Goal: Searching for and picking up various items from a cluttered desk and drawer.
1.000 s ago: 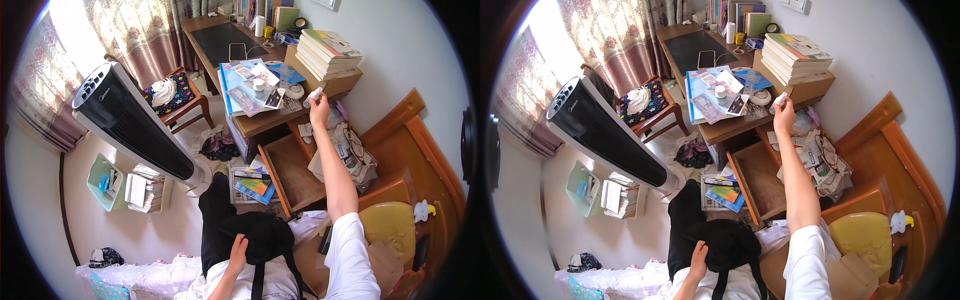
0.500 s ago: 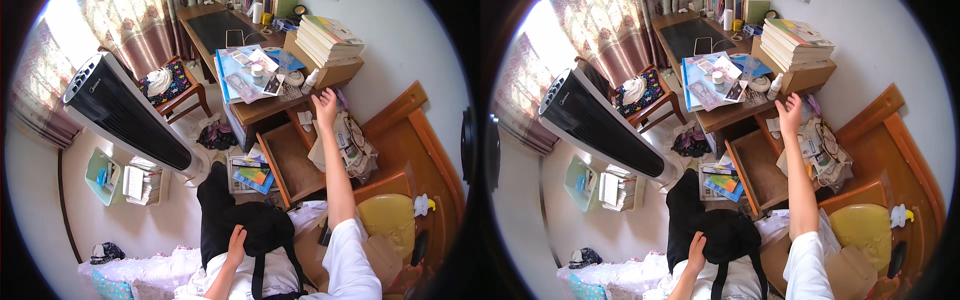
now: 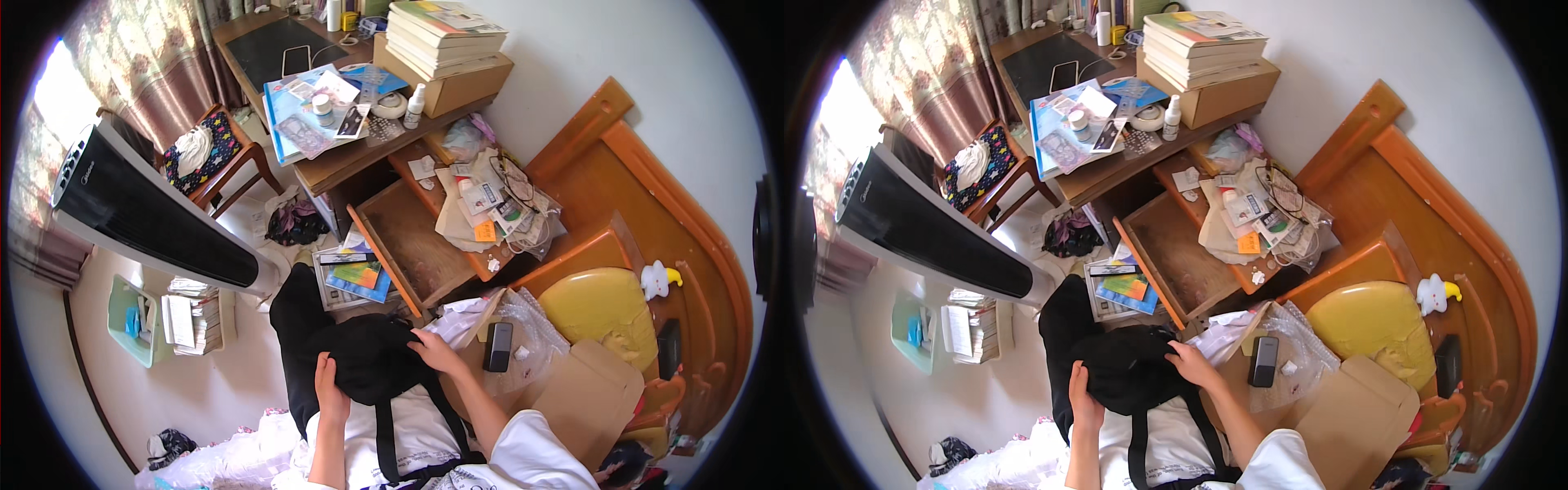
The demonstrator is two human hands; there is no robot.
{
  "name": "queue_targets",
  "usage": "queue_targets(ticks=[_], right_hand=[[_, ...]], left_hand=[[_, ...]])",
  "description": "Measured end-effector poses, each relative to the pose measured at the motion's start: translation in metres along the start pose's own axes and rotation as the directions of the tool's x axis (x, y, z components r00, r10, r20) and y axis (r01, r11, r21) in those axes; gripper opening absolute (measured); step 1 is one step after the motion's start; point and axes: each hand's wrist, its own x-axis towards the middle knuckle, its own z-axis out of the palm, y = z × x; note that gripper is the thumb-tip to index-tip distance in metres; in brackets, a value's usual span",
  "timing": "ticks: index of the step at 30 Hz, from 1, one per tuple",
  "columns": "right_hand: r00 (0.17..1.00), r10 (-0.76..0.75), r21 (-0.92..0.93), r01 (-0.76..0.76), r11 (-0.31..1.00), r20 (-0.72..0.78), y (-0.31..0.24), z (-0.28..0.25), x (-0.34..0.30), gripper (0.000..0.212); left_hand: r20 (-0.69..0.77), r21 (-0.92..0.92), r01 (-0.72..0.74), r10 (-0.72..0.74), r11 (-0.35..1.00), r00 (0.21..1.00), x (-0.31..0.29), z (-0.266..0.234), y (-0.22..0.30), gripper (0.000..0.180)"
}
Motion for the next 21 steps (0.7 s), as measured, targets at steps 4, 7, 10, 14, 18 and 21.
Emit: queue_targets(ticks=[4,7,10,14,18,21], right_hand=[[0.984,-0.01,-0.034,0.004,0.999,-0.178,-0.021,-0.003,-0.014,0.019],[0.977,-0.075,-0.097,0.057,0.994,-0.197,-0.033,-0.009,-0.021,0.02],[0.986,-0.003,-0.093,-0.013,0.996,-0.166,-0.054,-0.019,-0.026,0.023],[0.953,-0.045,0.175,0.102,0.979,-0.3,-0.05,-0.017,-0.03,0.022],[0.955,0.118,0.722,0.121,0.681,-0.271,-0.046,-0.019,-0.045,0.019],[0.989,-0.043,0.546,0.116,0.829,-0.145,-0.028,-0.026,-0.056,0.018]], left_hand=[[-0.013,0.014,-0.006,0.006,1.0,1.0,0.003,0.0,0.002,0.024],[-0.109,-0.021,-0.011,0.008,1.0,0.994,0.009,0.006,0.009,0.027],[-0.045,-0.102,-0.005,0.001,0.995,0.999,0.019,0.009,0.016,0.029],[-0.054,-0.077,-0.003,-0.001,0.997,0.999,0.033,0.013,0.016,0.029],[-0.001,-0.156,0.005,-0.006,0.988,1.0,0.044,0.015,0.015,0.03],[0.008,-0.188,0.082,-0.082,0.979,0.997,0.051,-0.002,0.006,0.029]])
